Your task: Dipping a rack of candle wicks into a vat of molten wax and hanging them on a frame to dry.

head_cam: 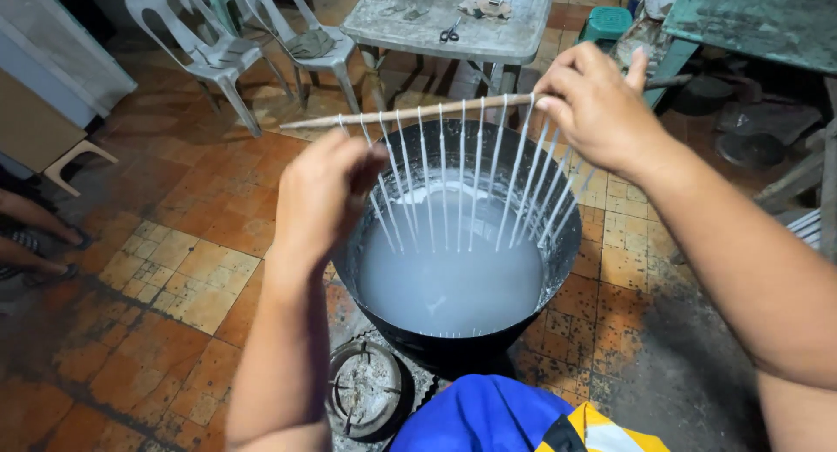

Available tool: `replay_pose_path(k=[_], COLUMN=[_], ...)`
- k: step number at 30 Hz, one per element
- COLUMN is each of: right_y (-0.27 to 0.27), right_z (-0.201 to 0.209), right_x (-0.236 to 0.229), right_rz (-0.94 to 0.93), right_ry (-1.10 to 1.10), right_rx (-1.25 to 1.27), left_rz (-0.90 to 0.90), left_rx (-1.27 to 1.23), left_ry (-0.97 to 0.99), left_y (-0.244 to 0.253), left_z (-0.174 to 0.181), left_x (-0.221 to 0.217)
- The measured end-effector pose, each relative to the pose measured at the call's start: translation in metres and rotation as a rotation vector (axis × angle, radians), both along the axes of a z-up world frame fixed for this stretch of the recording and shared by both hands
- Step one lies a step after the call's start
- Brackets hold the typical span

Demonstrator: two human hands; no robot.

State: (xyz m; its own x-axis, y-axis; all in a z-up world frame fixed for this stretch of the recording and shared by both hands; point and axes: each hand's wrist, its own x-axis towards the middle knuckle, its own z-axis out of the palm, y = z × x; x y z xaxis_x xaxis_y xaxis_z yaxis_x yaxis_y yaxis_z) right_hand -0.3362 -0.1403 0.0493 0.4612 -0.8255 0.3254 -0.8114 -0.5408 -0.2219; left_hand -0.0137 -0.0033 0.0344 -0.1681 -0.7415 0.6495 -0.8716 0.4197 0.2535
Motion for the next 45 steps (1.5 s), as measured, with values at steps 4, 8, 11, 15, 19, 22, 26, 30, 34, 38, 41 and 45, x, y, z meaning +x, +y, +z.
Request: replay_pose_path(k=[4,8,11,15,19,22,26,30,34,38,41,45], right_y=[-0.002,-0.022,-0.028,-0.009,0.017,0.036,0.056,0.066,0.055,0.054,0.059,0.062], right_z=[-0.021,-0.068,-0.096,-0.117,-0.151,-0.170,-0.237,-0.352,-0.430,-0.450,-0.430,-0.423], right_x=[0.011,0.005,0.004,0.010,0.006,-0.007,-0.025,-0.039,-0.029,-0.023,-0.018,-0.015], right_rz=[-0.042,0.000,0.024,0.014,-0.019,-0.073,-0.389,-0.790,-0.916,-1.031,-1.055,-1.075], right_ry=[-0.002,0.015,0.027,0.032,0.005,-0.216,-0.936,-1.009,-0.954,-0.834,-0.797,-0.722], right_rx=[0.046,-0.088,-0.205,-0.158,-0.108,-0.087,-0.167,0.179,0.243,0.243,0.294,0.322], left_rz=[-0.034,-0.022,0.040,-0.003,-0.032,-0.066,-0.066,-0.056,-0.066,0.030,0.086,0.151], left_rx=[0.030,0.199,0.294,0.346,0.370,0.480,0.659,0.825,0.900,1.003,1.039,1.112], left_ry=[-0.092,-0.274,-0.377,-0.438,-0.541,-0.482,-0.425,-0.352,-0.323,-0.238,-0.238,-0.231], left_y=[-0.043,-0.104,-0.127,-0.130,-0.112,-0.102,-0.103,-0.135,-0.193,-0.240,-0.255,-0.255], left_z=[0.025,-0.008,-0.037,-0.081,-0.133,-0.175,-0.222,-0.280,-0.378,-0.468,-0.506,-0.533], left_x=[-0.021,-0.023,-0.022,-0.018,-0.015,-0.014,-0.011,-0.012,-0.005,0.002,0.004,0.004])
